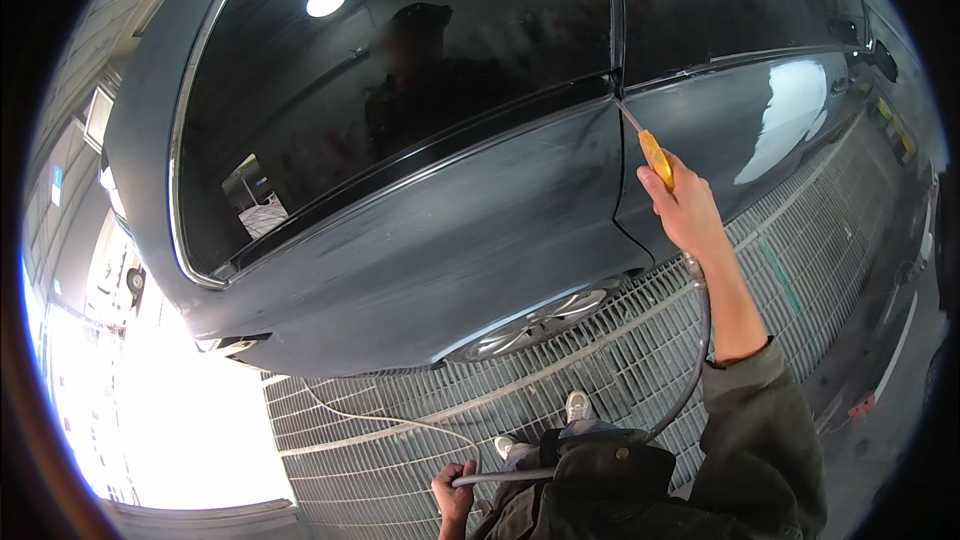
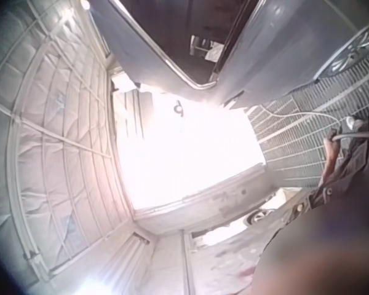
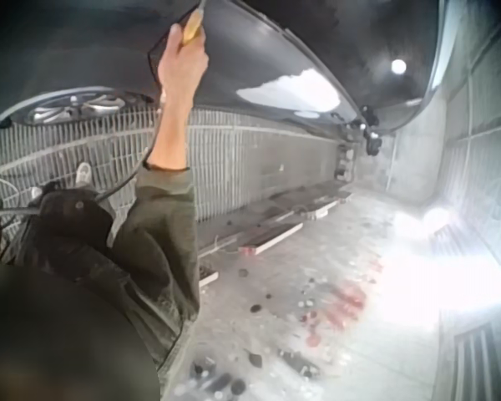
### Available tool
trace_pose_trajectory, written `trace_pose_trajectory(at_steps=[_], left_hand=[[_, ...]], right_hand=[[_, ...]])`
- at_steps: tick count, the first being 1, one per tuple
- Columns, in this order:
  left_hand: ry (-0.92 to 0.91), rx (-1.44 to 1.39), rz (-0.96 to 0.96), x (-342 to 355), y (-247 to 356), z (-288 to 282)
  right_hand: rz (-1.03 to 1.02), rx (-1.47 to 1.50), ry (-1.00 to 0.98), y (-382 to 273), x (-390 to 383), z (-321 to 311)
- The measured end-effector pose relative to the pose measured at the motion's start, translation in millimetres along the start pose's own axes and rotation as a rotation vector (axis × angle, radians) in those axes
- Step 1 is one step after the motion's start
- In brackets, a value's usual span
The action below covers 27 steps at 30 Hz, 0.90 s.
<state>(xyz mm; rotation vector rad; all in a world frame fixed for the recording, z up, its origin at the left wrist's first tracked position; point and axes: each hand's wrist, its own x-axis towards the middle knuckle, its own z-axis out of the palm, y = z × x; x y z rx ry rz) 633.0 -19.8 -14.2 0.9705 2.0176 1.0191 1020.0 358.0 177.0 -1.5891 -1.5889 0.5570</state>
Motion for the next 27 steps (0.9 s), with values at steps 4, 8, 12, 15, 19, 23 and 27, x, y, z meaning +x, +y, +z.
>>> trace_pose_trajectory(at_steps=[4, 8, 12, 15, 19, 23, 27], left_hand=[[-0.001, -0.017, -0.028, -1, -4, 1], [0.005, -0.003, -0.027, -2, -5, 2], [0.011, -0.001, -0.025, 0, -12, 3], [0.022, 0.009, -0.023, 0, -6, 5], [0.024, 0.014, -0.049, -1, -9, 6], [0.035, 0.011, -0.060, -3, -3, 3], [0.053, -0.008, -0.045, -4, -8, -3]], right_hand=[[0.022, -0.001, 0.006, 4, 5, -2], [0.049, 0.044, -0.028, 1, 7, -4], [0.108, 0.132, -0.104, -8, 1, -7], [0.134, 0.200, -0.199, -15, 0, -8], [0.120, 0.272, -0.267, -26, -2, -6], [0.093, 0.325, -0.335, -33, -1, 1], [0.061, 0.350, -0.405, -39, -1, 11]])
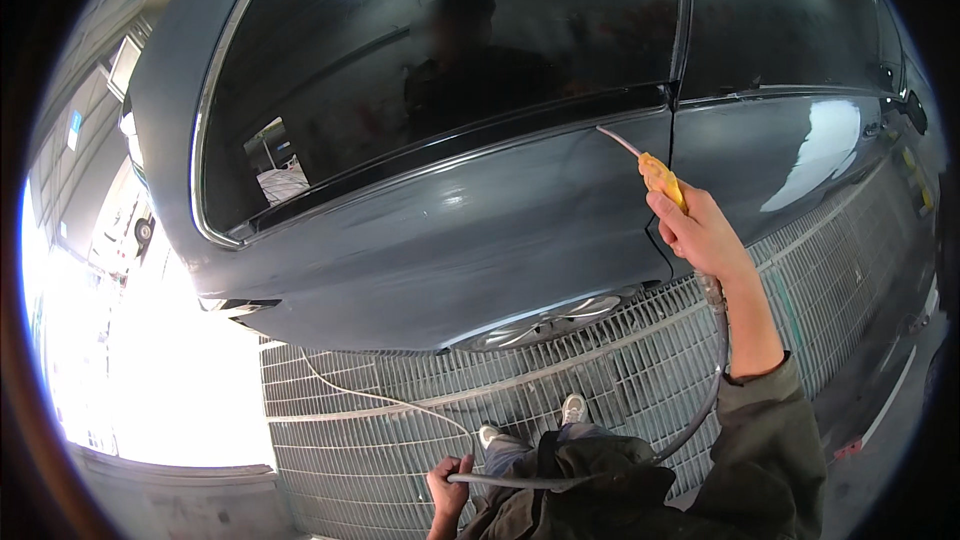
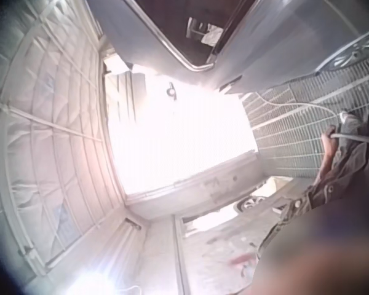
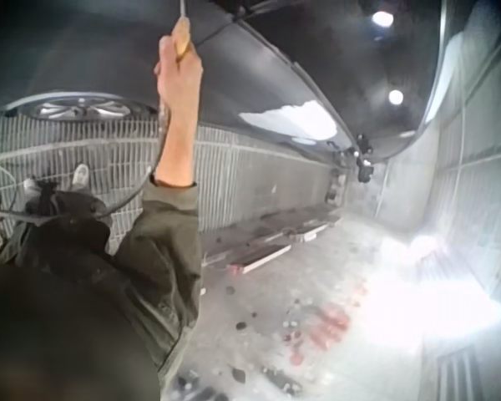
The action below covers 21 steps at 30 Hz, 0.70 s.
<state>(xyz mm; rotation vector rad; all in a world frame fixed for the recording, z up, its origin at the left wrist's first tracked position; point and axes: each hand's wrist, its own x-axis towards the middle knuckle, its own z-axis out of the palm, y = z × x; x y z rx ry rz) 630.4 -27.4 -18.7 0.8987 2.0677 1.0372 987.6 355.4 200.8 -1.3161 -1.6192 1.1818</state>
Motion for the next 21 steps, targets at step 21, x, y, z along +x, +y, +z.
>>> trace_pose_trajectory(at_steps=[21], left_hand=[[-0.067, -0.127, 0.006, 76, -35, -86]], right_hand=[[0.106, -0.038, -0.166, -85, 1, 136]])
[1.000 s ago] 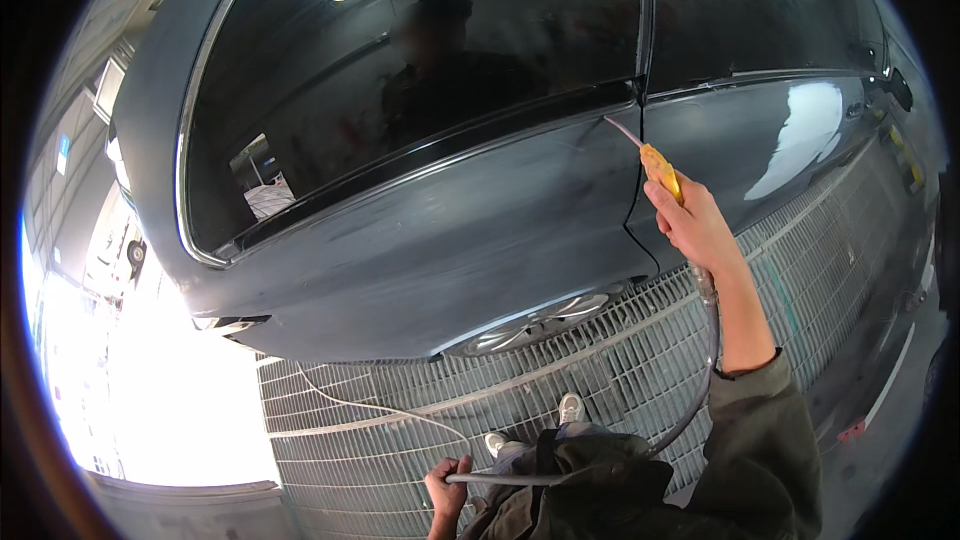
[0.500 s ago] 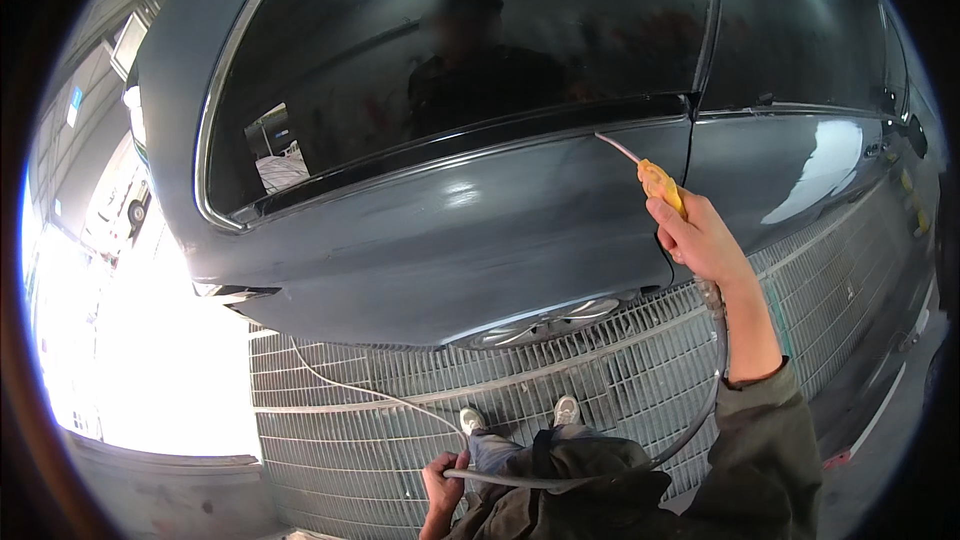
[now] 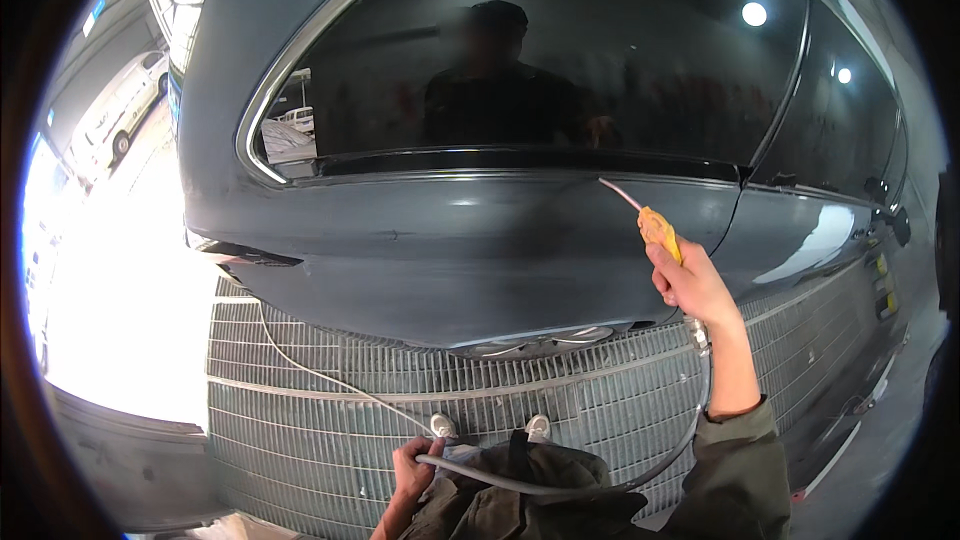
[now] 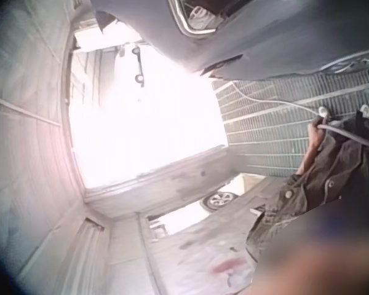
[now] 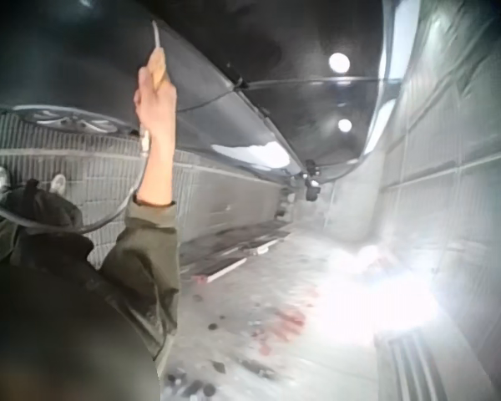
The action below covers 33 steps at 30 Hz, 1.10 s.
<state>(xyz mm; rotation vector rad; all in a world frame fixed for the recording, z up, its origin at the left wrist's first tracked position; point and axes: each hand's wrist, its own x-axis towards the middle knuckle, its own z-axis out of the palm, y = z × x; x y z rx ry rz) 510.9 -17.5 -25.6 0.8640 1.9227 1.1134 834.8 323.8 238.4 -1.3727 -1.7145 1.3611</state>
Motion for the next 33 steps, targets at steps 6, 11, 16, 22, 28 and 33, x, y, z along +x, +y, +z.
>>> trace_pose_trajectory(at_steps=[6, 11, 16, 22, 28, 33], left_hand=[[-0.033, -0.025, -0.080, 27, 0, -31], [-0.087, -0.071, -0.061, 60, -26, -56], [-0.109, -0.064, -0.028, 83, -22, -78], [-0.145, -0.103, 0.015, 94, -20, -92], [-0.149, -0.126, -0.020, 102, -6, -79], [-0.048, -0.148, -0.021, 94, -8, -85]], right_hand=[[0.008, -0.060, -0.019, -30, 0, 54], [-0.010, -0.131, -0.068, -50, -6, 98], [0.117, -0.156, 0.235, -38, -4, 76], [0.208, 0.012, 0.568, -20, -16, 29], [0.125, -0.089, 0.144, -58, 0, 102], [0.046, -0.166, -0.046, -79, 25, 136]])
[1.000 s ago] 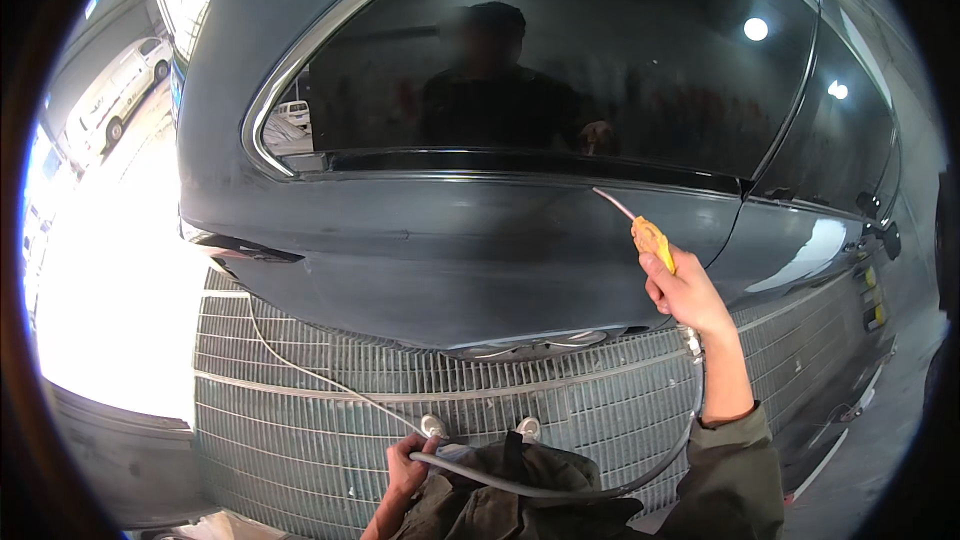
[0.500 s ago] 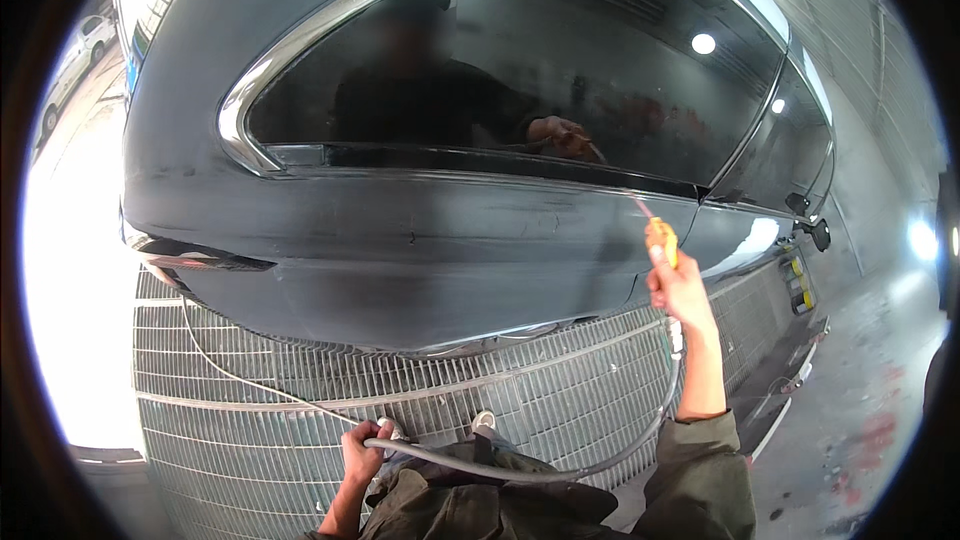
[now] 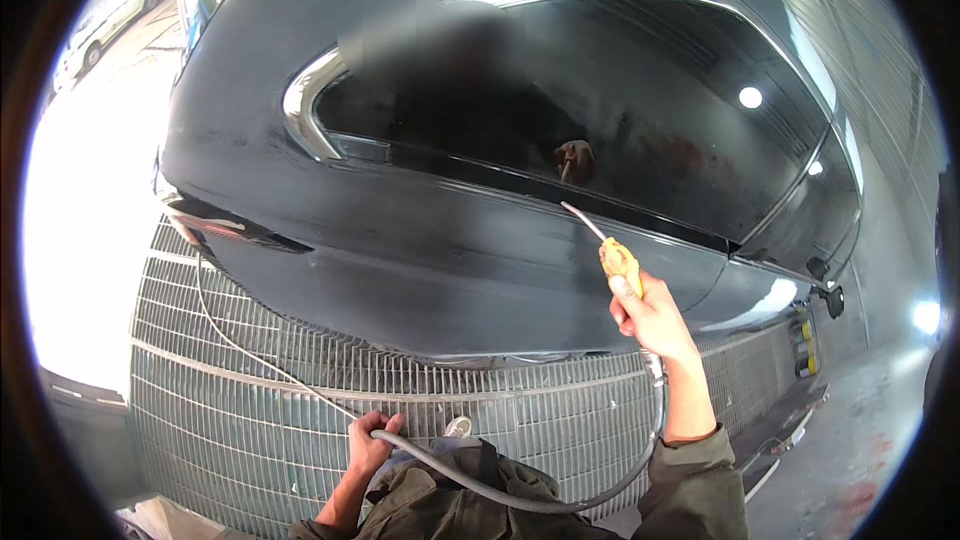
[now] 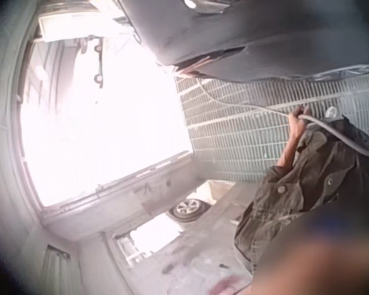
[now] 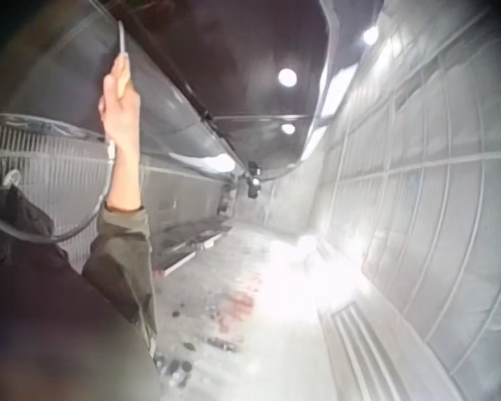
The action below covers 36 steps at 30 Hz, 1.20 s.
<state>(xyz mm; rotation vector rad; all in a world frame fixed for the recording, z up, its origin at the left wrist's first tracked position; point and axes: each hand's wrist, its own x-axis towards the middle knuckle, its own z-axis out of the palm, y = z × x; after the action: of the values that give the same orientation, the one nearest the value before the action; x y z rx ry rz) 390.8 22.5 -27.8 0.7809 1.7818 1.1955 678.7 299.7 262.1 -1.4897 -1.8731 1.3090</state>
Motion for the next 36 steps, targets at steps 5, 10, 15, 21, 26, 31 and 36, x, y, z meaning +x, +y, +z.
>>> trace_pose_trajectory(at_steps=[5, 10, 15, 21, 26, 31, 36], left_hand=[[0.056, -0.069, -0.092, -10, 10, -3], [0.117, -0.041, -0.063, -7, 0, 3], [0.105, -0.012, -0.090, -15, 9, 14], [0.123, 0.056, -0.007, -17, 10, 38], [0.129, 0.015, 0.004, -17, 10, 27], [0.090, 0.019, -0.025, 1, 15, -17], [0.073, 0.063, -0.025, 15, -3, -76]], right_hand=[[-0.104, -0.135, -0.116, -28, 11, 39], [-0.169, -0.143, -0.061, -28, 18, 34], [-0.114, -0.186, 0.001, -14, 17, 8], [-0.261, -0.078, -0.024, -14, 26, 29], [-0.177, -0.071, -0.144, -37, 31, 55], [-0.202, -0.116, -0.160, -58, 34, 87], [-0.217, -0.168, -0.153, -85, 33, 142]])
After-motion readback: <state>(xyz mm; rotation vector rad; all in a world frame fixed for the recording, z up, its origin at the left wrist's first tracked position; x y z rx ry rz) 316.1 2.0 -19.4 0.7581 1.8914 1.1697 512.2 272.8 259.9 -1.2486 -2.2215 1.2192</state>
